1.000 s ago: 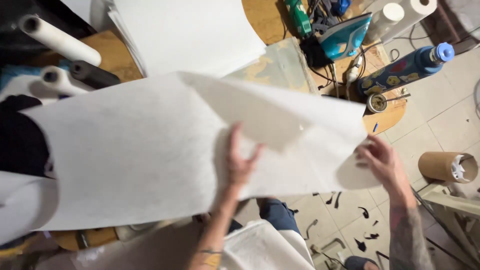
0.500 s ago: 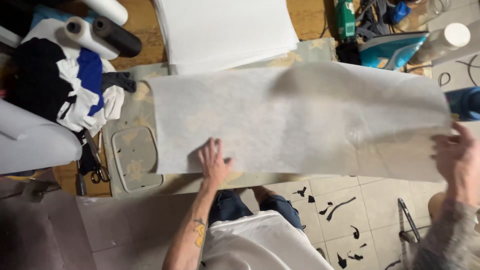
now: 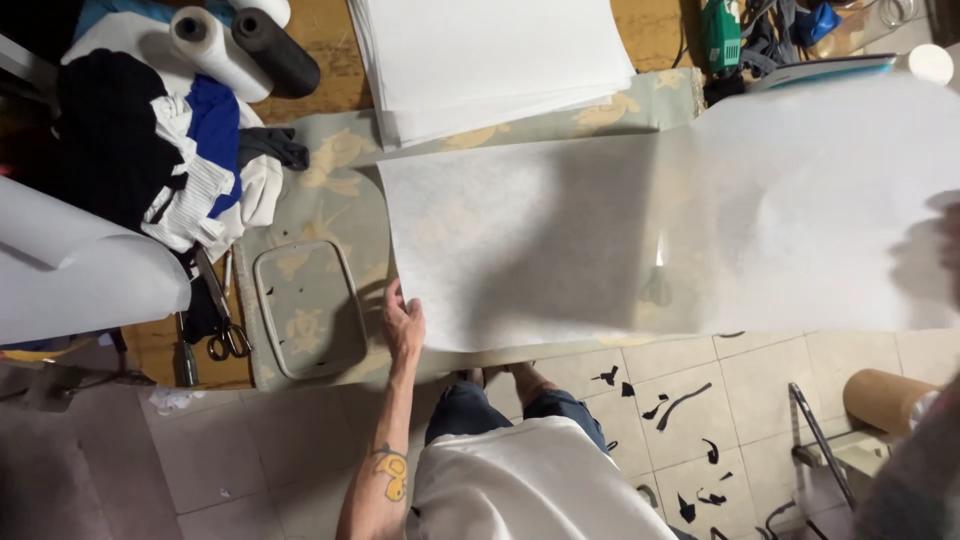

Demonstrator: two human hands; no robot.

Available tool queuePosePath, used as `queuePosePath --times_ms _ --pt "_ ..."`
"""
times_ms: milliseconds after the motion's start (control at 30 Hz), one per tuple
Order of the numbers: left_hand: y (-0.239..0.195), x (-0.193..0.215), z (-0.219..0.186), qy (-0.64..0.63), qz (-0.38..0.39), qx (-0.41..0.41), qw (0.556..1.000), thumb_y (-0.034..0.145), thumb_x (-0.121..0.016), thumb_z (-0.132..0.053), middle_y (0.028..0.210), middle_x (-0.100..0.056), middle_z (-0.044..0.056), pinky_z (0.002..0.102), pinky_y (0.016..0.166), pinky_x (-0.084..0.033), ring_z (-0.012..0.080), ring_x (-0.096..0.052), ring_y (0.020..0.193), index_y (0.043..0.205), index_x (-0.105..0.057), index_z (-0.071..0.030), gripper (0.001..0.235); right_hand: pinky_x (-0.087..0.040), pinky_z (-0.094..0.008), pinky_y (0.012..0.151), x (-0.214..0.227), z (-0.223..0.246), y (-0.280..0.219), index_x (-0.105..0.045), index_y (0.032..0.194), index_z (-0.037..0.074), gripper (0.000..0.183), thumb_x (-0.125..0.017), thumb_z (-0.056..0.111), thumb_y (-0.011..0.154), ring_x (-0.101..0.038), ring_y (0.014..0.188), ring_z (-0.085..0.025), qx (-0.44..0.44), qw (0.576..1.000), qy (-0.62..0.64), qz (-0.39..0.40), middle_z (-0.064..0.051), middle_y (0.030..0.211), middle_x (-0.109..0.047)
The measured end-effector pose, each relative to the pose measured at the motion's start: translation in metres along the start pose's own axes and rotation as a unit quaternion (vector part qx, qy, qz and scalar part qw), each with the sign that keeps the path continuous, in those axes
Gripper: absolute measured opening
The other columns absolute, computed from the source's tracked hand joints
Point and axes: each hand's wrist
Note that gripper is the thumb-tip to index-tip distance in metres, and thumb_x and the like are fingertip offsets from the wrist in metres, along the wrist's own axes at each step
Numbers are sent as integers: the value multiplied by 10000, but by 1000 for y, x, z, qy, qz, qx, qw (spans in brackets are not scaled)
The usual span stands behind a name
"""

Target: Smoothing and cutting large sheets of white fabric or interfacing on a workbench using scissors

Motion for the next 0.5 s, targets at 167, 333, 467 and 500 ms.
queuePosePath --times_ms 167,333,467,500 --pt "-4 4 21 -70 68 17 995 785 -565 -175 915 -616 116 437 804 -449 318 -598 912 1266 -409 -183 506 -418 -96 479 -182 -195 49 -574 945 335 142 -548 201 909 -528 580 33 95 953 -271 -101 141 760 -512" --pt "-8 15 15 -99 74 22 992 790 -553 -139 909 -625 120 436 777 -457 333 -609 878 1189 -381 -181 437 -488 -406 757 -265 -406 134 -648 1035 204 217 -537 291 870 -603 876 -311 211 636 -739 -77 -83 950 -637" --pt "-1 26 16 -67 88 49 993 803 -552 -239 961 -619 69 395 797 -458 273 -607 912 1165 -383 -215 400 -531 -335 672 -236 -517 186 -638 966 304 162 -566 349 829 -638 786 -193 144 598 -789 18 51 875 -632" --pt "0 28 16 -74 84 58 992 822 -501 -237 985 -616 81 383 817 -447 271 -596 942 1140 -416 -191 333 -532 -331 660 -239 -527 183 -632 978 305 170 -560 354 832 -642 762 -186 115 586 -802 24 50 854 -626"
Point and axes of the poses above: each hand's wrist, its own y-axis towards the middle knuckle, its own x-axis out of the back of the hand, z = x × y
